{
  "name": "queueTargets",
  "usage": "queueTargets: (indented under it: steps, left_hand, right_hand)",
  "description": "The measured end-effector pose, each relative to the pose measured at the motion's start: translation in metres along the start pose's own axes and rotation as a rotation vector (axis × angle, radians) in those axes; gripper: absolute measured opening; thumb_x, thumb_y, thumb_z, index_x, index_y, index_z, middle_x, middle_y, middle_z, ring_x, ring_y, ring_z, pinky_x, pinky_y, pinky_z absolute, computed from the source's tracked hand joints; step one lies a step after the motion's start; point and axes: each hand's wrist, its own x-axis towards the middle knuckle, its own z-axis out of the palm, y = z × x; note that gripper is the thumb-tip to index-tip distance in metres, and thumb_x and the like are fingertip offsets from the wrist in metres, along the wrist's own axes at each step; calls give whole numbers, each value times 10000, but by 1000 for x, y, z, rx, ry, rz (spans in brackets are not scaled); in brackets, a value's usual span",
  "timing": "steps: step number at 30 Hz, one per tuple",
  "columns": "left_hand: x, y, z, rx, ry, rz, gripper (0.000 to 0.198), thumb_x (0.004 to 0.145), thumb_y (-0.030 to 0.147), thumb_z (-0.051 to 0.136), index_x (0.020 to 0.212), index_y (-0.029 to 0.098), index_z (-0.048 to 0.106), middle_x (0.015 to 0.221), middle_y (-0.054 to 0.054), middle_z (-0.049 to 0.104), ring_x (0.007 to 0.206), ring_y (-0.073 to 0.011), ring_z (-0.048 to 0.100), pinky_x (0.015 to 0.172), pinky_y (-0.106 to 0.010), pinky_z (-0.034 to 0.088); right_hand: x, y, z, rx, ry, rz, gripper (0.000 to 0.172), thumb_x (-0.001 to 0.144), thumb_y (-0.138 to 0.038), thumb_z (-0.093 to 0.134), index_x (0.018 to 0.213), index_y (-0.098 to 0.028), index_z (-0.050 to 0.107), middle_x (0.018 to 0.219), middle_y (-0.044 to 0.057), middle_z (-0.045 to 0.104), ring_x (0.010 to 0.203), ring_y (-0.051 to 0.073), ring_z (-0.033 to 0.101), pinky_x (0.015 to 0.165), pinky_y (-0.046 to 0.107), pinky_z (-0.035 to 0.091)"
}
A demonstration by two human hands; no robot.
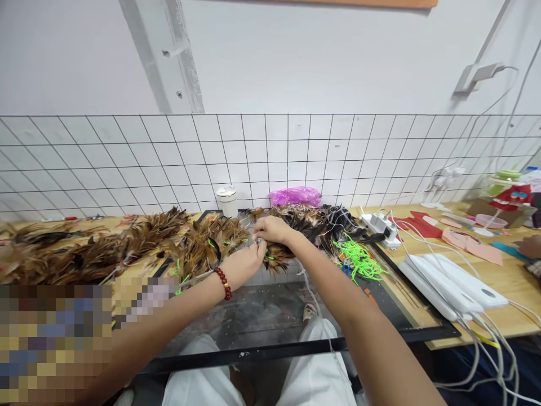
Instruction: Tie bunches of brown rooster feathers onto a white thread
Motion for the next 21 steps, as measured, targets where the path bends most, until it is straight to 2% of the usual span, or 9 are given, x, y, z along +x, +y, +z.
queueTargets:
  steps: [3,6,9,11,13,15,17,18,21]
  left_hand:
    - [0,-7,-6,-27,-65,14,358,881,80,245,1102,53,525,888,-195,613,748,-240,651,603,-309,477]
    - [-3,-30,-15,-204,-122,-7,238,841,88,362,987,94,550,851,-149,628,724,-222,634,644,-314,475]
    - [-12,-57,-26,-620,-71,-56,81,758,173,566,839,164,562,727,-75,615,690,-199,601,673,-292,471]
    - [-16,-69,-33,-978,-7,-105,124,698,191,650,785,182,562,707,-47,606,703,-177,582,661,-254,468]
    - [-15,-74,-37,-1319,41,-222,173,690,244,686,764,179,544,676,-21,573,636,-135,539,555,-204,440]
    - [-8,-72,-37,-1613,56,-390,250,715,330,686,756,171,498,624,11,502,507,-79,440,408,-152,329]
    - [1,-68,-32,-1869,30,-490,308,739,385,672,755,166,456,591,43,417,429,-36,324,343,-118,191]
    - [6,-65,-28,-1979,5,-500,321,751,398,663,758,162,446,585,53,381,414,-24,284,335,-108,150]
    - [17,-56,-9,-2241,-119,-471,310,795,408,618,775,147,453,587,62,324,406,-13,232,326,-94,129]
  right_hand:
    - [8,1,-3,72,17,1,112,780,-241,635,819,-192,728,853,16,677,799,123,583,687,203,362]
    - [-2,24,-13,268,15,240,131,754,-246,646,804,-155,725,804,29,687,755,134,590,715,224,401]
    - [-31,55,-19,576,-53,552,116,720,-239,646,733,-142,708,664,18,664,609,125,564,645,242,439]
    - [-53,69,-16,703,-83,694,112,689,-257,661,680,-149,688,539,-5,600,485,106,494,545,240,428]
    - [-71,73,-9,743,-152,759,126,651,-276,686,646,-150,674,434,-36,503,383,76,379,443,220,368]
    - [-80,69,0,742,-298,773,148,601,-282,719,646,-147,679,391,-58,438,346,55,306,388,198,302]
    - [-79,62,8,729,-478,744,192,583,-304,738,685,-147,696,437,-39,496,373,59,365,394,186,306]
    - [-75,57,13,679,-499,726,210,601,-333,732,700,-150,701,490,-18,550,412,70,425,417,184,334]
    - [-51,41,32,385,-248,746,285,737,-432,622,717,-156,695,701,57,666,594,117,572,540,206,419]
